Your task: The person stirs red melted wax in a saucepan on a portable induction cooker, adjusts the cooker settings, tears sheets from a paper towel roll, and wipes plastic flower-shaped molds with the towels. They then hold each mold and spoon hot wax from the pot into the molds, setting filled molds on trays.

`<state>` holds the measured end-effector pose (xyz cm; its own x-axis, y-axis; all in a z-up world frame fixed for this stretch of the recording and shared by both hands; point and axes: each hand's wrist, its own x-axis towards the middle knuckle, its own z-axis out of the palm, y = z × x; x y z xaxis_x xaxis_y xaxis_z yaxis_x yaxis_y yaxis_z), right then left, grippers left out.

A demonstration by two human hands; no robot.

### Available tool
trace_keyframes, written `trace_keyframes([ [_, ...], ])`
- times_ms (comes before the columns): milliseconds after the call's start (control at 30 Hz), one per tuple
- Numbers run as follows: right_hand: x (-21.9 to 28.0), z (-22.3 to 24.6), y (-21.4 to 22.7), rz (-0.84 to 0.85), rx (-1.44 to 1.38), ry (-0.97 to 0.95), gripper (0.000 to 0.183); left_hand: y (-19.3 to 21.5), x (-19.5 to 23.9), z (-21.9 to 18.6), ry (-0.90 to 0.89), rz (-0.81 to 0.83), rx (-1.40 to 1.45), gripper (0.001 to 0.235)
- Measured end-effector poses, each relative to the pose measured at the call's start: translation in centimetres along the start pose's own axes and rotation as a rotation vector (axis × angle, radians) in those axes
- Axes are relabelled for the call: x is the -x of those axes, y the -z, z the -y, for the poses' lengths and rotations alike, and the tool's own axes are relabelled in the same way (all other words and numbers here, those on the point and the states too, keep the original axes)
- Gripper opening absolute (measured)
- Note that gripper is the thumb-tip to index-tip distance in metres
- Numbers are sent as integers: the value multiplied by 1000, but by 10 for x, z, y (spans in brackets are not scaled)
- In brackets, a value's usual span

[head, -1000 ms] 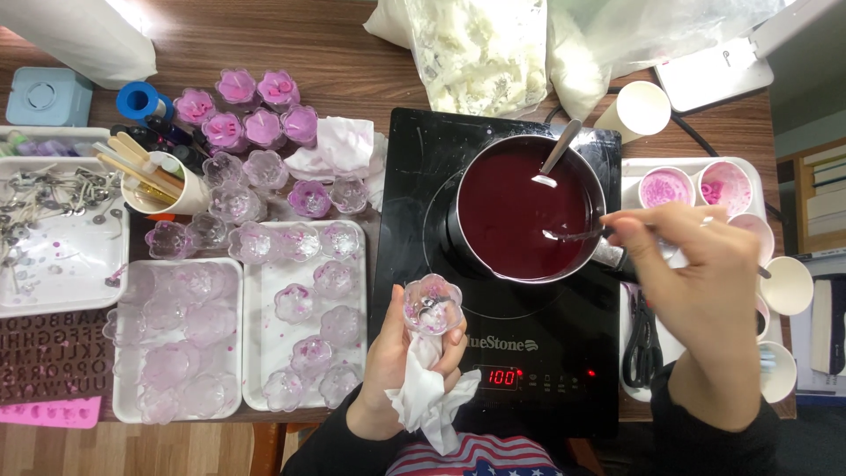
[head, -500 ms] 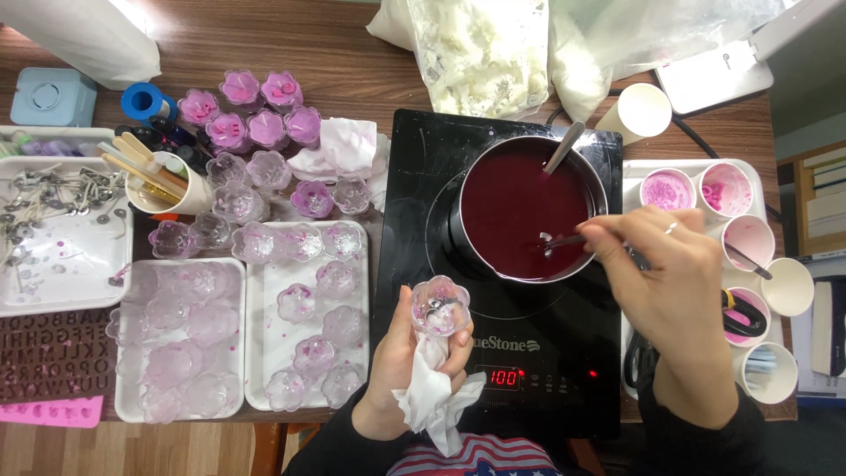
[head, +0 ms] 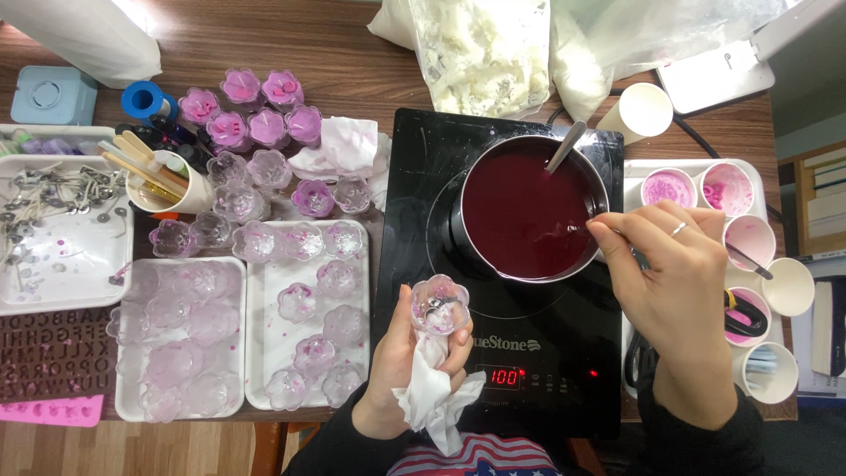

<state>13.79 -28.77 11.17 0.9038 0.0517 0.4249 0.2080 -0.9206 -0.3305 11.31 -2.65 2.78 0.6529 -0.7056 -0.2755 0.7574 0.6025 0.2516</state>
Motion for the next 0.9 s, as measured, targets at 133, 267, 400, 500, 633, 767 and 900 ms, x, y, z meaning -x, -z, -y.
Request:
trace_keyframes([
  [133,1,-2,3,32,-8,-86,10,1,0,1,-1,2,-1,75],
  [267,-1,-7,4,55,-90,-108,11,1,0,1,-13,2,5,75],
  [400,-7,-10,14,12,-195,-140,14,1,1,1,-5,-10,-7,75],
  [500,-10,-14,26,-15,-210,-190,14,-1,0,1,-3,-15,-16,75],
  [633,7,-20,39,-82,-283,-116,19,-4,1,1,12,-59,-17,75],
  [767,21,-36,36,-132,-490,-167,16,1,1,4,7,-50,-31,74],
  [900,6,-31,33,-136,-351,-41,21,-5,0,3,-51,-13,-54,69],
])
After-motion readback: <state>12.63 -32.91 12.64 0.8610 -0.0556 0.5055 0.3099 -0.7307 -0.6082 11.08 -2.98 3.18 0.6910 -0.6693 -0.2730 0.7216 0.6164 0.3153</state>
